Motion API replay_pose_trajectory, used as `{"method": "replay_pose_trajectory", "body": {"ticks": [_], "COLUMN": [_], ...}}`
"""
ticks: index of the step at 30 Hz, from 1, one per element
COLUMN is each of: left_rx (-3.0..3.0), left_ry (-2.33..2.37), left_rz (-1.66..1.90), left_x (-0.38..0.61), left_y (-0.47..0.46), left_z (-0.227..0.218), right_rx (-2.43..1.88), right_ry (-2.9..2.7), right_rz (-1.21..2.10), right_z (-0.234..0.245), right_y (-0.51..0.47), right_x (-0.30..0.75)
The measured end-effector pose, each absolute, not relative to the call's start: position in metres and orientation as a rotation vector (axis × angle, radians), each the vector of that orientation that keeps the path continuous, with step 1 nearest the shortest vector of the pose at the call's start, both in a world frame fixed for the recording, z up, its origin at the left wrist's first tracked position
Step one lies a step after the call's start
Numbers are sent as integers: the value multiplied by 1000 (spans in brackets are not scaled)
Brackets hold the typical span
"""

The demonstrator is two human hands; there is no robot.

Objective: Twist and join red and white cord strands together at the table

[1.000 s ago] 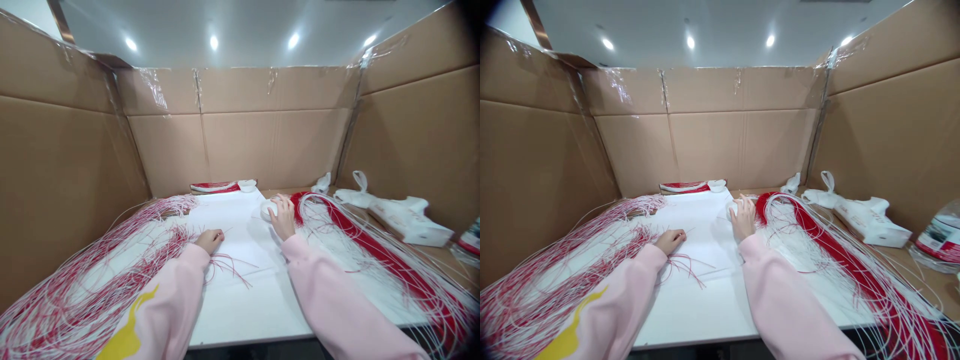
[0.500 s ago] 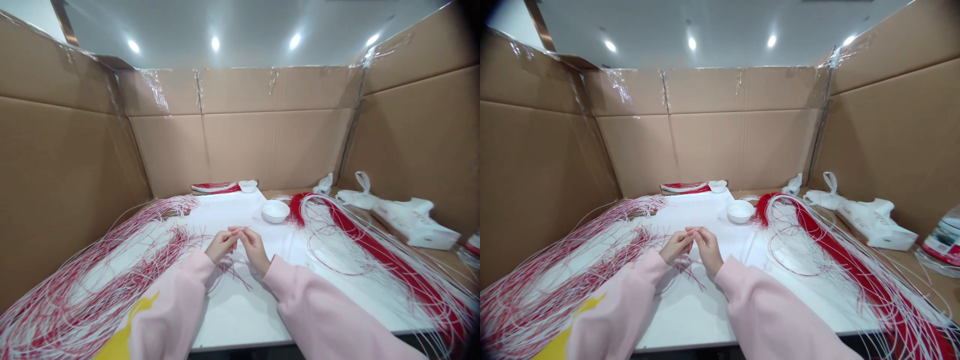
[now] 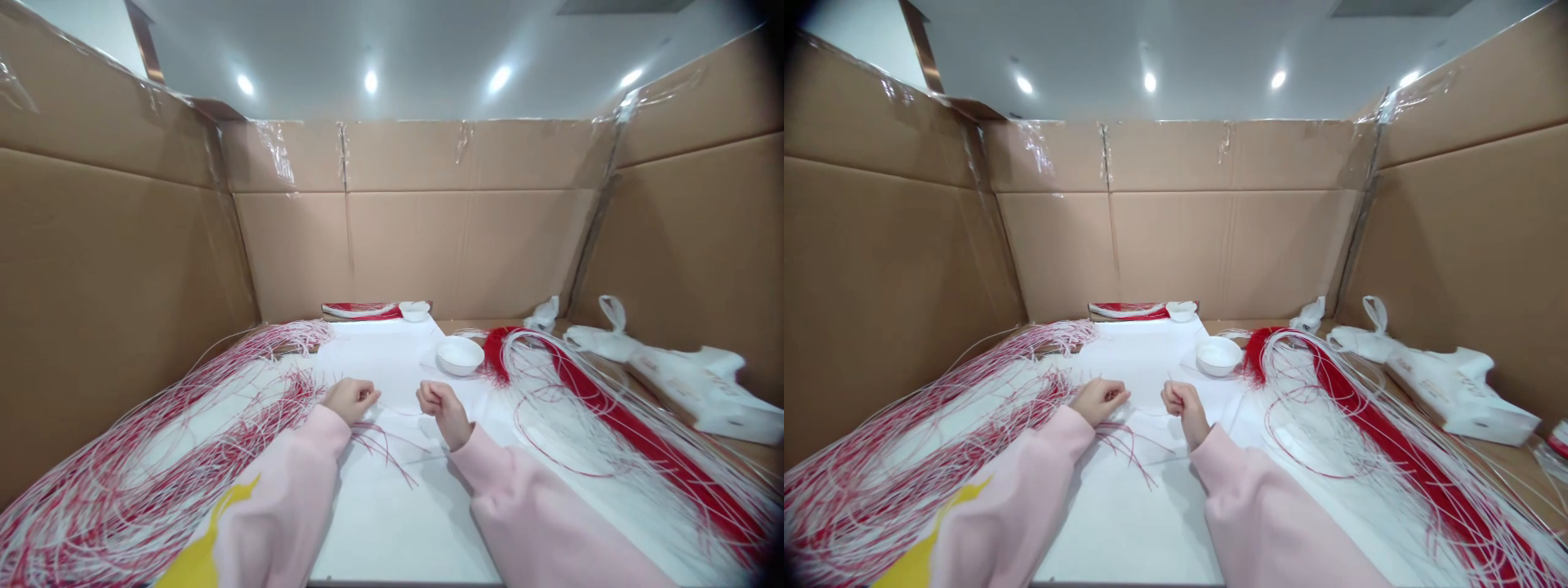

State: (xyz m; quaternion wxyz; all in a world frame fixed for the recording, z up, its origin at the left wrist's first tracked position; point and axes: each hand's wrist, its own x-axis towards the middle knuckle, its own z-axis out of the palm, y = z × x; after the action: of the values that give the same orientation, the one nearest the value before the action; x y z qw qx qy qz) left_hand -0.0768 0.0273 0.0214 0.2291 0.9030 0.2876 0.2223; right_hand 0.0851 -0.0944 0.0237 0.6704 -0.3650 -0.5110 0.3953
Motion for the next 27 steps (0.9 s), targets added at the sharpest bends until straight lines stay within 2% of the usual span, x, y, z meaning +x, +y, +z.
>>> {"method": "replay_pose_trajectory", "body": {"ticks": [6, 11, 17, 23, 27], "left_rx": [2295, 1898, 1759, 2026, 2416], "left_ry": [463, 391, 361, 499, 848], "left_rz": [815, 764, 717, 798, 726], "left_x": [-65, -59, -54, -52, -52], "left_y": [10, 2, -6, -4, -2], "left_z": [20, 25, 24, 15, 8], "right_rx": [-1014, -1105, -1119, -1010, -927], "right_ry": [-1238, -1293, -1334, -1206, -1096], "right_rz": [776, 694, 692, 791, 907], "right_z": [19, 17, 17, 18, 18], "right_y": [-91, -93, -96, -93, -91], "right_x": [83, 83, 77, 83, 86]}}
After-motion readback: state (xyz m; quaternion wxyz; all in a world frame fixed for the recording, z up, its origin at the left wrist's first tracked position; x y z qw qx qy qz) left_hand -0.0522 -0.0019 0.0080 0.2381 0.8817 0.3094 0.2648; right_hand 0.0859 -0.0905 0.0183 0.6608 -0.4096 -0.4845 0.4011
